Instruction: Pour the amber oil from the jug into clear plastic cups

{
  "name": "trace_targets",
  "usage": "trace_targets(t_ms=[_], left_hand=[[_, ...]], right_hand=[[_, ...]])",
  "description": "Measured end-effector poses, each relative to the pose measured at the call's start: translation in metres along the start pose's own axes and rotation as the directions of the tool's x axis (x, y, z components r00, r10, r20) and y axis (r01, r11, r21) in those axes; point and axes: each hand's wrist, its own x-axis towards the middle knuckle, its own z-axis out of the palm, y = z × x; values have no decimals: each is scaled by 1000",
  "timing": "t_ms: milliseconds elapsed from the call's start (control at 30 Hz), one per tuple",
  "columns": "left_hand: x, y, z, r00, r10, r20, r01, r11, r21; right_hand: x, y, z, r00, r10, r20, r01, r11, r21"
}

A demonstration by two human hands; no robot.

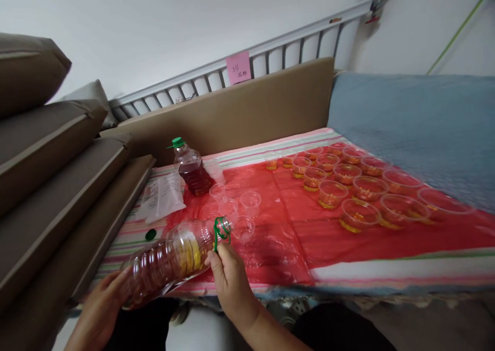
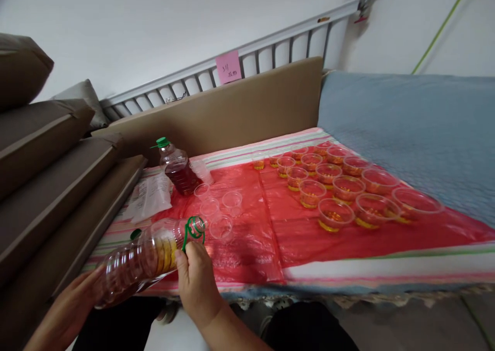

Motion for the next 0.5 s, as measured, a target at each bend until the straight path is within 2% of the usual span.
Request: trace_targets(t_ms=[200,500], left_hand=[[1,8,1,997,11,-72,-9,1000,30],[-14,22,8,996,23,-92,-16,997,74]], right_hand=[[0,5,4,997,68,19,-69,997,32],[1,7,3,995,102,16,-104,986,127]])
